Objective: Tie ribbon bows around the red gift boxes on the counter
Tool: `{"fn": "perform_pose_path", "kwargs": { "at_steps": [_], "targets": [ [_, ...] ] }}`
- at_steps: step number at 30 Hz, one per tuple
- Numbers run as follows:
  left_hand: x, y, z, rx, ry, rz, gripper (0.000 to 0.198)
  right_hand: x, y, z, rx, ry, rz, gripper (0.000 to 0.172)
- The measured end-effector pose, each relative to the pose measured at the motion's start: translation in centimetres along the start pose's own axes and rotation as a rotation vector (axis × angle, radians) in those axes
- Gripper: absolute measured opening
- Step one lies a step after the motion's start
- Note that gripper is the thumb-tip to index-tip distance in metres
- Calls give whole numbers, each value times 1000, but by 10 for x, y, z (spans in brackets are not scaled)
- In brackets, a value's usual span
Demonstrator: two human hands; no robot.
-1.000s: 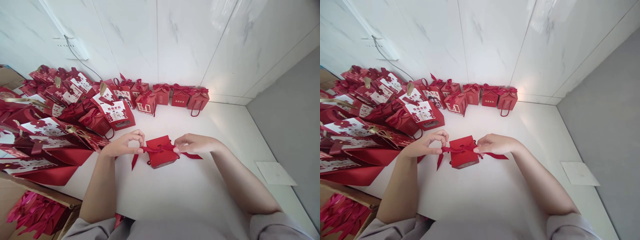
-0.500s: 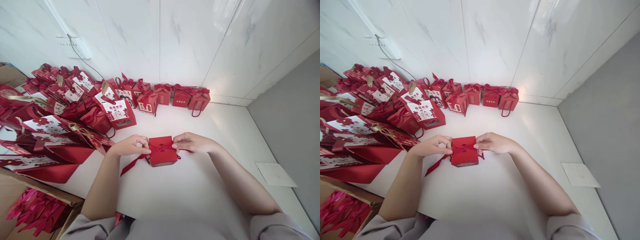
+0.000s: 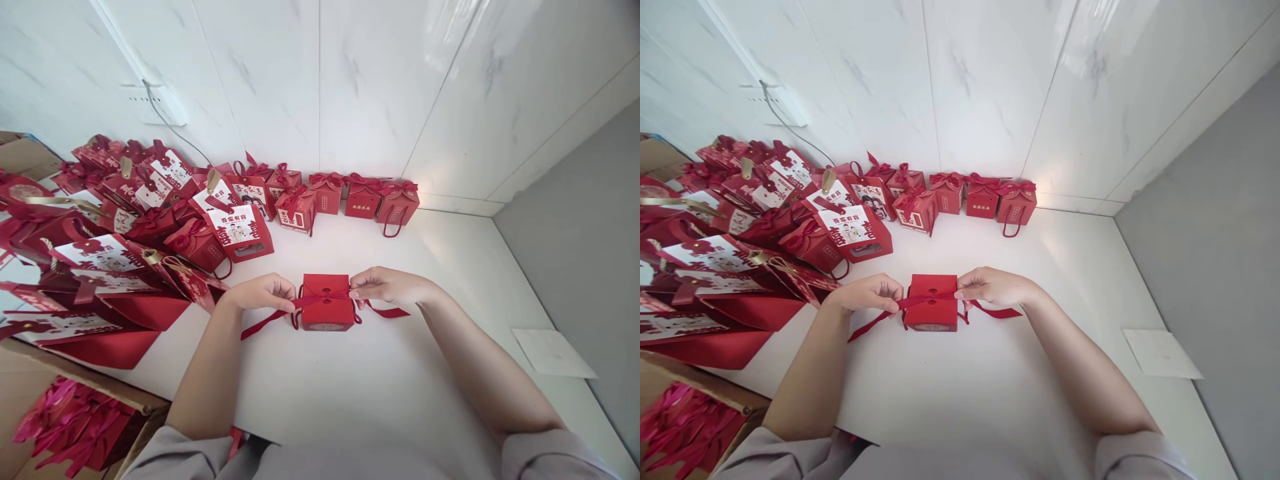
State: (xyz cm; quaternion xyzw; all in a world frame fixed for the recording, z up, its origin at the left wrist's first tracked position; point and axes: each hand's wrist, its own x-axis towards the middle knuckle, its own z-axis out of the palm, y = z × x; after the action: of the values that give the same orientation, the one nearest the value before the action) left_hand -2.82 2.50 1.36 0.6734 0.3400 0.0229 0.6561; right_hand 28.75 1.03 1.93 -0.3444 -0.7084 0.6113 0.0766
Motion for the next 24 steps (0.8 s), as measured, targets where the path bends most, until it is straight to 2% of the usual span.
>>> {"fn": "perform_pose_path", "kwargs": {
  "at_steps": [4,7,9,12,13,15,20,24],
  "targets": [
    [-7,-1,-6,50,-34,1,21,-2,-3,-1,20,-16,-30,36],
    [-11,2,-8,73,-86,62,20,-2,-5,0,23,-20,-32,37],
    [-9,4,-5,61,-5,190,21,-1,-6,0,20,-18,-19,37],
    [5,5,7,-25,219,470,20,0,-4,0,39,-30,-22,38],
    [11,5,12,-64,258,548,20,1,-3,0,42,-32,-24,38],
    [22,4,20,-132,262,640,18,2,-1,-1,40,-30,-21,39],
    [30,1,24,-124,267,625,21,5,4,-3,41,-7,-3,40],
    [28,6,24,34,381,491,23,6,5,-1,91,41,-36,39]
  ]
}}
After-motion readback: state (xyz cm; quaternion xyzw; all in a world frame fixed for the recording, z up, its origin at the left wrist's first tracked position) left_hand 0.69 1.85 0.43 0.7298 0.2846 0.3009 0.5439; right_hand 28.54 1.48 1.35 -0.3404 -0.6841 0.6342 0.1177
